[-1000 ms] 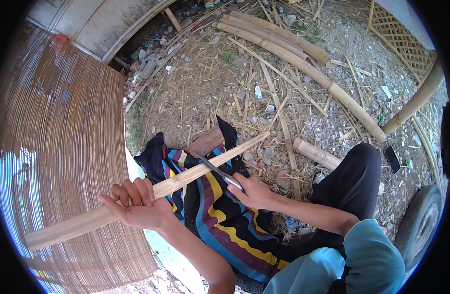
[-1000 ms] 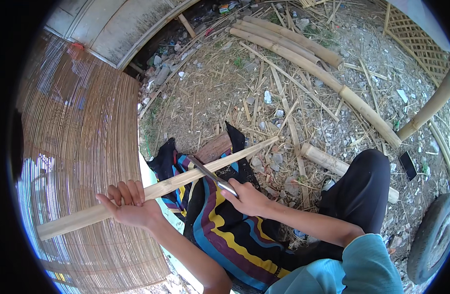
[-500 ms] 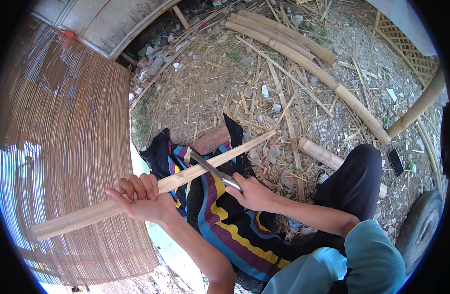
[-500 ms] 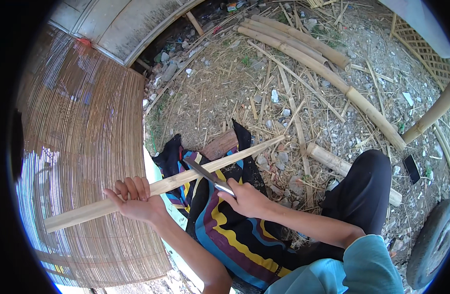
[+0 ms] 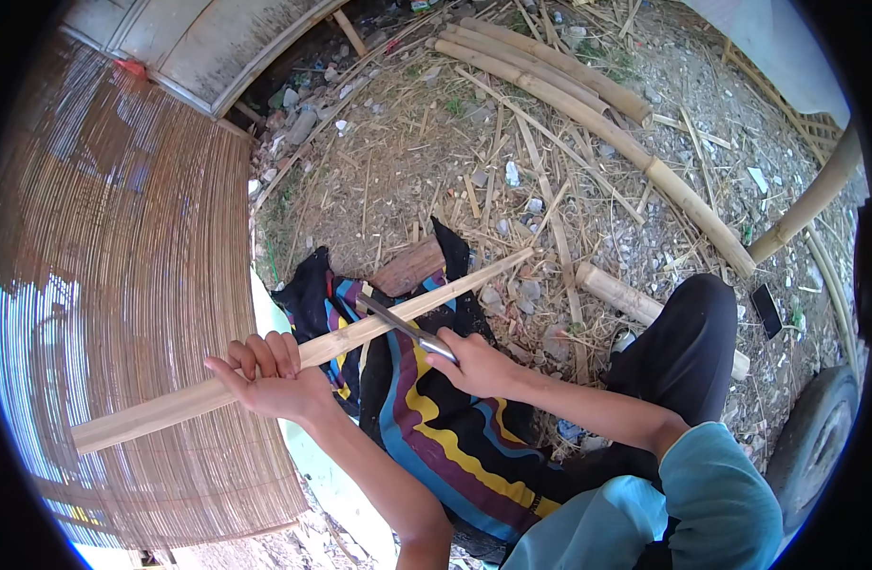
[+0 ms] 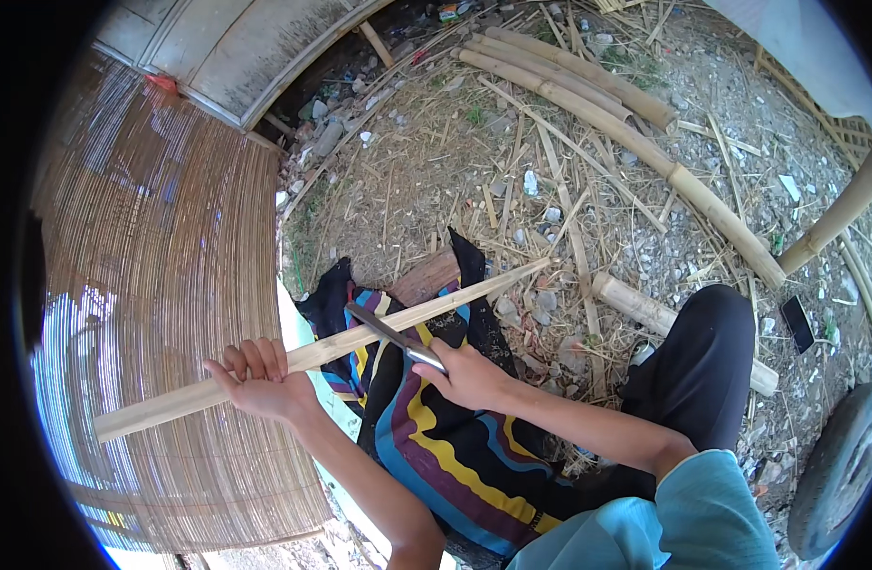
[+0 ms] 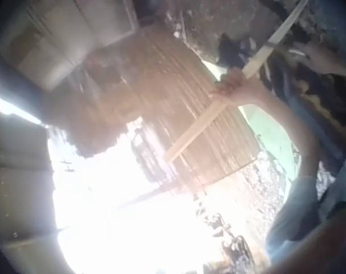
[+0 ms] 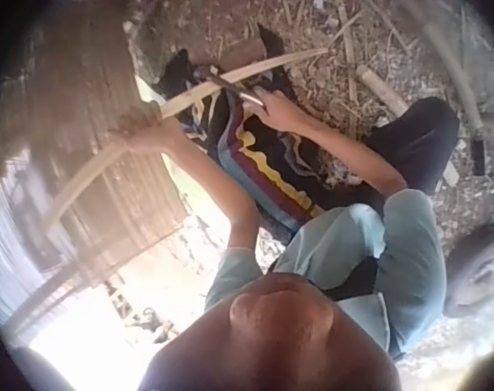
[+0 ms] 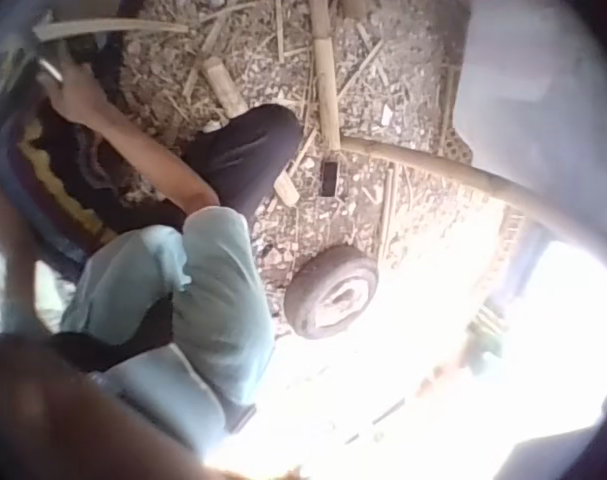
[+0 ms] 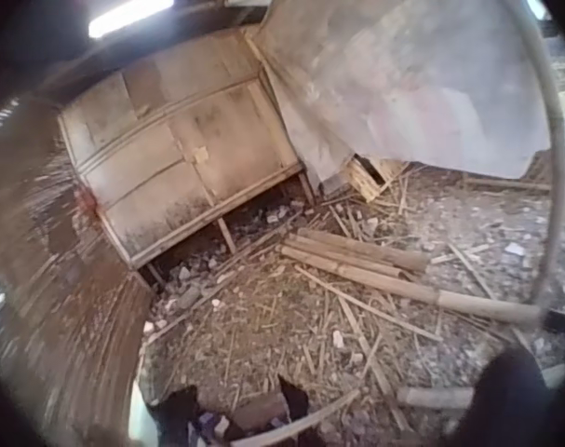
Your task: The person cuts, shaves, and trims bamboo sticks using a knife.
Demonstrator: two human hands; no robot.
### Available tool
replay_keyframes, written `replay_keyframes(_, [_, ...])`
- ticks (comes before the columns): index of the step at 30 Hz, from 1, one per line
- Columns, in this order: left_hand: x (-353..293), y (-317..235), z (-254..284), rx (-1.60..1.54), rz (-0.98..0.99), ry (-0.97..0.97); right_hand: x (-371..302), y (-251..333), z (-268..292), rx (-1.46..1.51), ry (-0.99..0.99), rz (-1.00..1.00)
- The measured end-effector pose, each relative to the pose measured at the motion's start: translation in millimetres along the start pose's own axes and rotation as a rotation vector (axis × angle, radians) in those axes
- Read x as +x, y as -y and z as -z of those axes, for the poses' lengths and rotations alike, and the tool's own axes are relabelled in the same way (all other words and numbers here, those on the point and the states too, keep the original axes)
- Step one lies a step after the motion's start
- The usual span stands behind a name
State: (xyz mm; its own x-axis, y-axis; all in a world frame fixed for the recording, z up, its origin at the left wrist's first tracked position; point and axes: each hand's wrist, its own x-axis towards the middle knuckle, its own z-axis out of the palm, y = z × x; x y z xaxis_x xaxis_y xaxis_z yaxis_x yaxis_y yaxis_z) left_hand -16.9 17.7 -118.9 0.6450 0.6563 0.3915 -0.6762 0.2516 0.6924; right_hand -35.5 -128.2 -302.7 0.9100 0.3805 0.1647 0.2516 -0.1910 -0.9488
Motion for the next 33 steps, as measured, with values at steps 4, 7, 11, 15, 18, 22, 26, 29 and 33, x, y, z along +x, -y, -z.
replay_keyframes(4, [3, -4, 2, -0.014, 0.020, 0.005, 4, -81, -2, -0.095, -0.223, -0.218])
replay_keyframes(7, [8, 4, 3, -0.007, 0.010, -0.052, 15, -85, 10, -0.137, -0.190, -0.318])
replay_keyframes(11, [4, 1, 9, 0.005, -0.014, -0.050, 7, -27, 6, 0.021, -0.053, -0.215])
replay_keyframes(15, [5, 0, 3, -0.008, -0.005, -0.070, 9, -26, -7, -0.006, -0.074, -0.034])
replay_keyframes(18, [7, 2, 2, 0.024, -0.001, -0.086, 17, -97, -4, -0.005, -0.313, -0.383])
replay_keyframes(22, [9, 2, 6, 0.008, -0.005, -0.110, 23, -122, 10, -0.121, -0.207, -0.411])
replay_keyframes(26, [5, 4, -5, 0.036, -0.045, -0.099, 20, -72, 5, 0.021, -0.153, -0.385])
replay_keyframes(29, [4, 3, -9, 0.044, -0.037, -0.119, 12, -70, 0, 0.024, -0.140, -0.256])
replay_keyframes(33, [13, 5, 1, 0.051, -0.034, -0.147, 14, -125, 4, -0.143, -0.211, -0.357])
